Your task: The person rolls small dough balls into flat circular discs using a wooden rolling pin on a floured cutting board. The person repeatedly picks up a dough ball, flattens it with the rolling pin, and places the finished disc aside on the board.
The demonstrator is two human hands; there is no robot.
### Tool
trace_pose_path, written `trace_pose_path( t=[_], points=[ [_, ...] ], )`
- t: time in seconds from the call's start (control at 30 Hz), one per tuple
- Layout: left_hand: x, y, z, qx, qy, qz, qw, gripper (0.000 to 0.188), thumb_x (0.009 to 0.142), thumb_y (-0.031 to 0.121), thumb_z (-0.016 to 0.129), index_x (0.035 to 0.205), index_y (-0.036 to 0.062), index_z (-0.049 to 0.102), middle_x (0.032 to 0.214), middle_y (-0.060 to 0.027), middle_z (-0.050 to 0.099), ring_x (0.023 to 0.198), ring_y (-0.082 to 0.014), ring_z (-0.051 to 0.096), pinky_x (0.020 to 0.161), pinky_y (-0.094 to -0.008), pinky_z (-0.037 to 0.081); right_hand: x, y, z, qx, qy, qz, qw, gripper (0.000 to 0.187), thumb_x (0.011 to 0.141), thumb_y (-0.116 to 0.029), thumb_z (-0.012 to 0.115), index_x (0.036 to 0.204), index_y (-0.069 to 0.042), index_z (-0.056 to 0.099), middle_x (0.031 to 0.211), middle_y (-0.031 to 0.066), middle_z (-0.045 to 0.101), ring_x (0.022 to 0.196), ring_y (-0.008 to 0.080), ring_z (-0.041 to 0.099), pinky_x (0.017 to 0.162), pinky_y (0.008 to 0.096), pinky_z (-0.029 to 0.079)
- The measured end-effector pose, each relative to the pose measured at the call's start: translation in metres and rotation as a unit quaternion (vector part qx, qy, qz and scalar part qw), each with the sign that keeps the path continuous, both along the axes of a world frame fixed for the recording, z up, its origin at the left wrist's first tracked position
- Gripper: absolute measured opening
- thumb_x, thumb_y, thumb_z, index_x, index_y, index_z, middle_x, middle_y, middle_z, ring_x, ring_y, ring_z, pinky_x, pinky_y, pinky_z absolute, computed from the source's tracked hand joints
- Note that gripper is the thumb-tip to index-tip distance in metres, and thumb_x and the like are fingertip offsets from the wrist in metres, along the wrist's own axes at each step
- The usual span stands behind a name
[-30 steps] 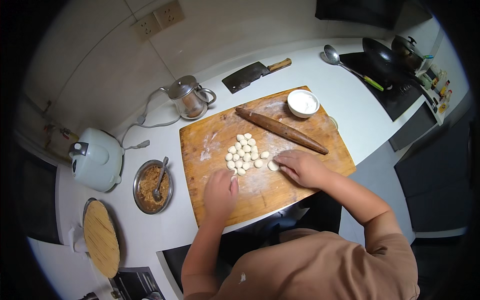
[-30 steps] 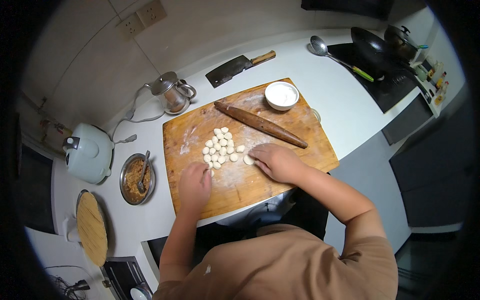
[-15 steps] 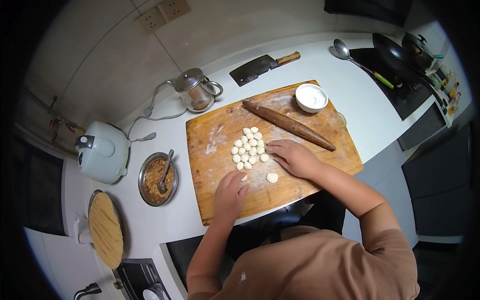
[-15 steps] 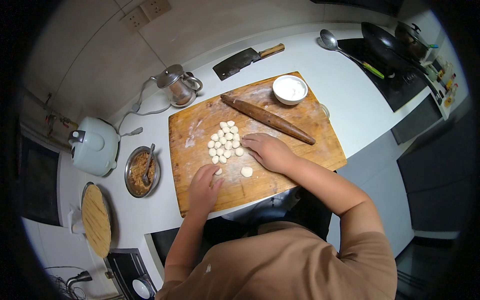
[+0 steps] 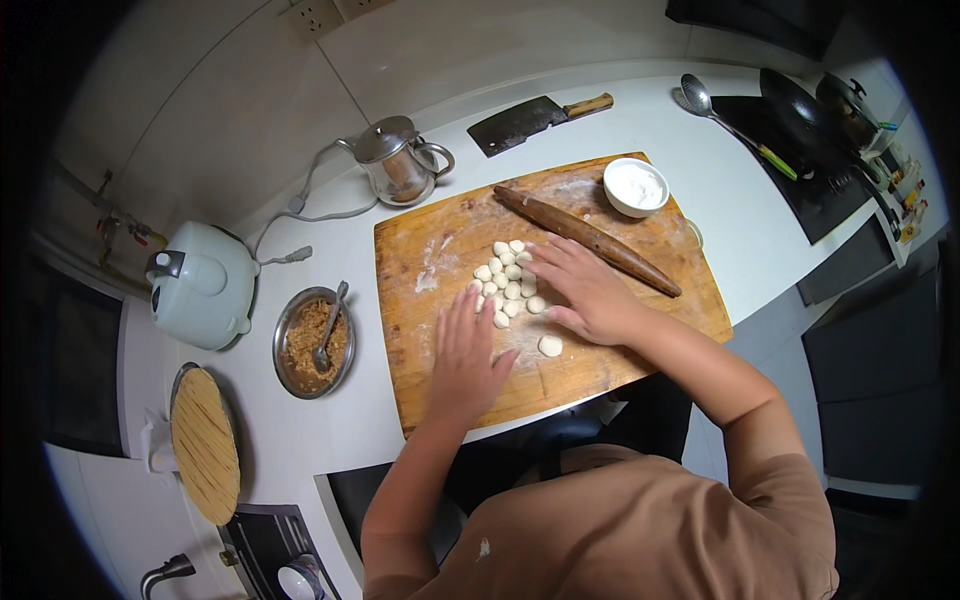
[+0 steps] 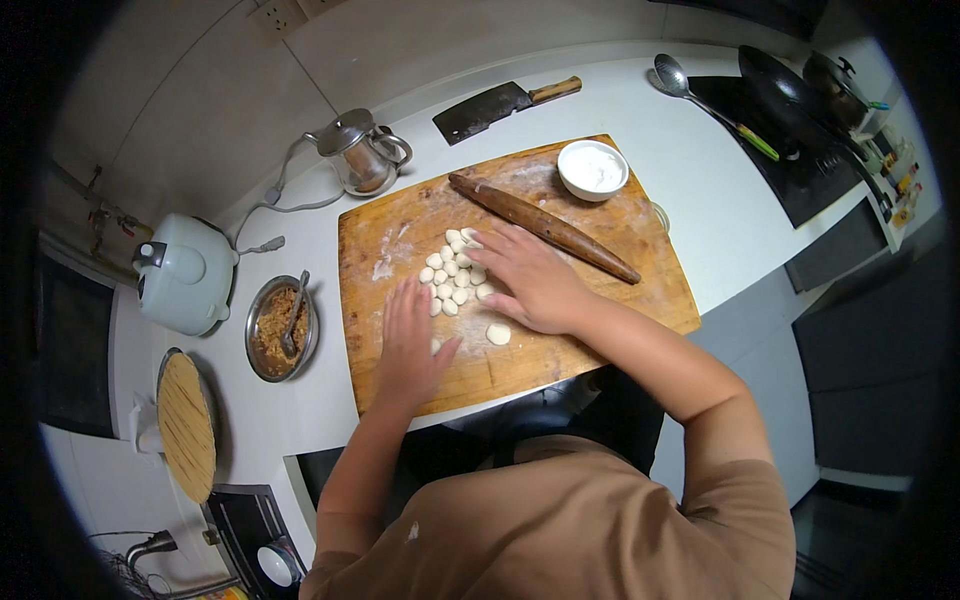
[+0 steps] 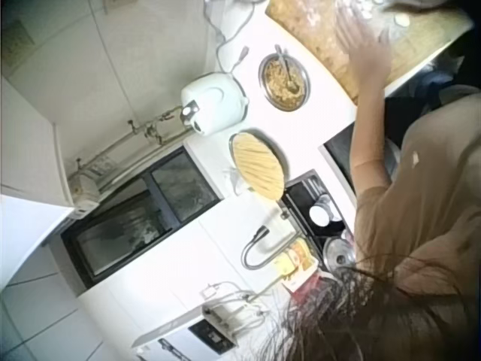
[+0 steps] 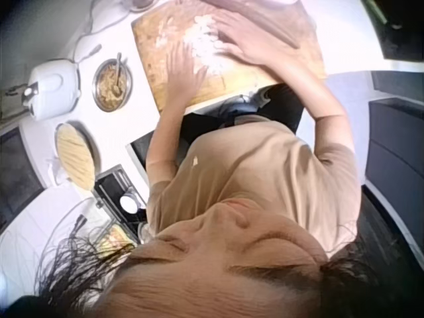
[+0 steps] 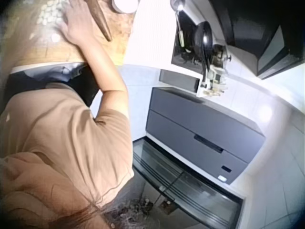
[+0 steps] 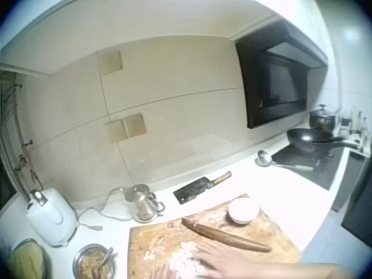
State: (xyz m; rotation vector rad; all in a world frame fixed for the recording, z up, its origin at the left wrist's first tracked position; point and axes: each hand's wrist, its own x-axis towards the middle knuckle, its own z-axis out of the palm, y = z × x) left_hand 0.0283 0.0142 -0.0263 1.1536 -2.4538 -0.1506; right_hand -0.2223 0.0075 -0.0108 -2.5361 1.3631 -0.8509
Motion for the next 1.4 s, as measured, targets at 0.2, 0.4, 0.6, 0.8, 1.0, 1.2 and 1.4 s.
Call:
trace_pose_path(
  t=[0.2,0.4,0.6,0.8,1.0,1.2,1.4],
  points=[
    [-0.018,-0.021,-0.029,-0.036,-0.081,-0.071,0.994,0.093,0.085,0.046,0.068,0.153,-0.0008,0.025,0.162,-0.0211,0.019,0.151,-0.0379,0.017,0.119,-0.0611,0.011,0.009,-0.026,-0.042,-0.017,0.054,0.073,0.996,0.085,0.089,-0.059,0.056,0.153,-0.007,0.032,0.158,0.0166,0.031,0.148,0.0411,0.021,0.119,0.0516,0.021],
    [-0.017,-0.016,-0.028,-0.018,-0.098,-0.062,0.993,0.09,0.086,0.048,0.067,0.155,0.0068,0.027,0.162,-0.0223,0.016,0.15,-0.043,0.015,0.118,-0.0619,0.01,0.013,-0.01,-0.04,0.03,0.092,0.027,0.995,0.092,0.085,-0.064,0.058,0.155,-0.012,0.029,0.162,0.0162,0.023,0.149,0.04,0.017,0.12,0.0522,0.02],
    [-0.021,-0.018,-0.015,0.055,-0.129,-0.064,0.988,0.091,0.089,0.048,0.063,0.157,0.0049,0.02,0.163,-0.0244,0.01,0.152,-0.0421,0.006,0.119,-0.0593,0.008,0.011,-0.014,-0.045,0.036,0.129,-0.003,0.991,0.097,0.087,-0.071,0.051,0.156,-0.008,0.026,0.161,0.0186,0.022,0.15,0.0392,0.017,0.121,0.0481,0.018],
    [0.015,-0.036,-0.025,0.151,0.158,-0.044,0.975,0.077,0.095,0.023,0.048,0.158,0.0007,0.007,0.165,-0.0209,0.004,0.153,-0.0359,0.001,0.122,-0.0545,0.003,-0.026,-0.015,-0.01,0.179,-0.362,-0.008,0.915,0.078,0.103,-0.059,0.027,0.151,0.003,0.03,0.157,0.0207,0.033,0.147,0.0313,0.029,0.121,0.0395,0.021],
    [0.033,-0.009,-0.003,0.177,-0.037,-0.021,0.983,0.059,0.097,0.026,0.051,0.152,0.0081,0.036,0.161,-0.0186,0.023,0.15,-0.0352,0.02,0.121,-0.0537,0.01,-0.022,0.024,-0.004,0.076,-0.029,0.082,0.993,0.03,0.096,-0.027,0.058,0.113,-0.006,0.069,0.129,0.0153,0.06,0.12,0.0342,0.056,0.099,0.0436,0.048],
    [0.025,-0.011,-0.002,0.14,-0.06,-0.081,0.985,0.057,0.095,0.028,0.061,0.148,0.0172,0.045,0.159,-0.0182,0.029,0.146,-0.0363,0.028,0.119,-0.0526,0.021,0.006,0.009,-0.006,0.14,-0.026,0.099,0.985,0.023,0.093,-0.02,0.063,0.107,-0.004,0.07,0.12,0.0151,0.06,0.106,0.0347,0.059,0.091,0.042,0.05],
    [-0.018,-0.057,-0.019,0.072,-0.049,-0.054,0.995,0.065,0.094,0.033,0.061,0.153,0.0199,0.036,0.161,-0.0184,0.022,0.148,-0.0385,0.024,0.119,-0.051,0.022,0.01,-0.039,-0.018,0.065,-0.027,0.068,0.995,0.023,0.088,-0.018,0.066,0.106,-0.003,0.069,0.117,0.0169,0.058,0.107,0.0365,0.058,0.092,0.0421,0.049]
  ],
)
